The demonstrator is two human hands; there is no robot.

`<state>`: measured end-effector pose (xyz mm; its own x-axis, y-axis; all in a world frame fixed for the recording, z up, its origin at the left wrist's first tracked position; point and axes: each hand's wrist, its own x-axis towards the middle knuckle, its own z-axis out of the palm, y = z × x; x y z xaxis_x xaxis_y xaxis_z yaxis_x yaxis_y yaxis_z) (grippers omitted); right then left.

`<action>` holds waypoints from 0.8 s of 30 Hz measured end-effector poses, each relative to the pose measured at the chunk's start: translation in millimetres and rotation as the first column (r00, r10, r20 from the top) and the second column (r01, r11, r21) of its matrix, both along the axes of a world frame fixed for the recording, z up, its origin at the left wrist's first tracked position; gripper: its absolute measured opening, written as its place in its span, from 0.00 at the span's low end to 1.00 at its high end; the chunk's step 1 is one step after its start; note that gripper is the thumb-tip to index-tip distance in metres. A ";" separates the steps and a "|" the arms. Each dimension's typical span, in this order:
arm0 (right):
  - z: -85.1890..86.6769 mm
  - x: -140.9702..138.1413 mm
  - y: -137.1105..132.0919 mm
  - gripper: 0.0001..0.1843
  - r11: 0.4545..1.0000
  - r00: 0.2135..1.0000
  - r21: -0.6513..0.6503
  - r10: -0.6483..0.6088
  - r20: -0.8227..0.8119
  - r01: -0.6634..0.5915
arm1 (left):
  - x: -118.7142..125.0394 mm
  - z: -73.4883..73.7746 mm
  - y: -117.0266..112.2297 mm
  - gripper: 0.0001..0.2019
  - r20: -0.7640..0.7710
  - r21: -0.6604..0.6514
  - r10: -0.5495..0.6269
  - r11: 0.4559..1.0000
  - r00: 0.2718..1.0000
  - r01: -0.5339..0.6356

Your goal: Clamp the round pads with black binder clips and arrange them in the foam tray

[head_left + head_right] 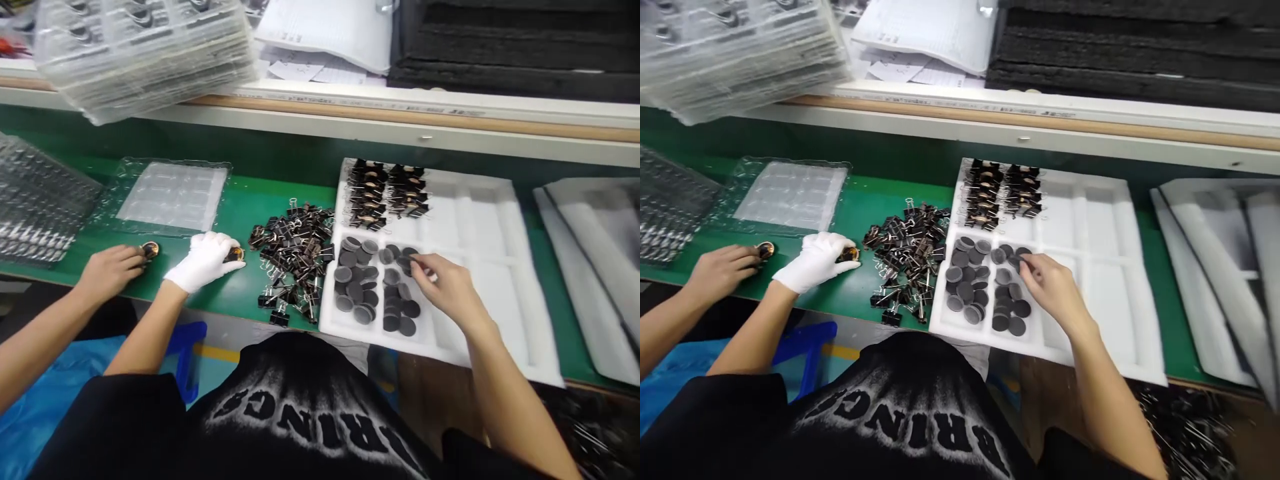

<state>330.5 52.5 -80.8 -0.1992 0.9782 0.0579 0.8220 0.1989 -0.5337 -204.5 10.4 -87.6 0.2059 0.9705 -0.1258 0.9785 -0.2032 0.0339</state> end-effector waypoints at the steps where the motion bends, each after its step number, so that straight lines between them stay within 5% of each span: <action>1: 2.9 -2.5 0.0 0.19 0.997 0.992 -0.013 -0.082 -0.093 0.082 | -0.9 1.8 0.7 0.24 0.030 0.016 0.014 1.000 0.999 -0.014; 4: 12.3 -16.5 -2.4 0.20 0.961 0.858 -0.158 -0.274 -0.435 0.227 | 2.8 13.2 4.2 0.26 0.173 0.120 0.022 0.992 0.985 -0.043; 6: 20.3 -34.2 -7.4 0.20 0.949 0.741 -0.242 -0.308 -0.597 0.200 | 16.3 26.8 8.3 0.26 0.282 0.231 -0.016 0.972 0.959 -0.051; 10: 40.3 -86.4 -26.6 0.17 0.963 0.647 -0.265 -0.178 -0.741 -0.039 | 77.1 58.9 19.6 0.22 0.280 0.288 -0.231 0.946 0.932 0.147; 13: 51.8 -122.9 -40.8 0.13 0.977 0.665 -0.160 -0.025 -0.746 -0.143 | 128.1 73.0 28.4 0.21 0.242 0.254 -0.420 0.897 0.875 0.361; 17: 49.2 -147.1 -46.0 0.09 0.985 0.708 -0.095 0.034 -0.705 -0.143 | 163.7 75.3 34.5 0.16 0.239 0.295 -0.558 0.822 0.795 0.488; 21: 34.9 -150.0 -41.1 0.13 0.949 0.518 -0.237 -0.100 -0.850 -0.207 | 174.6 69.3 36.6 0.14 0.255 0.341 -0.606 0.786 0.753 0.516; 24: 29.2 -147.5 -36.8 0.22 0.926 0.464 -0.317 -0.195 -0.864 -0.202 | 180.1 65.5 35.8 0.17 0.362 0.338 -0.606 0.793 0.709 0.506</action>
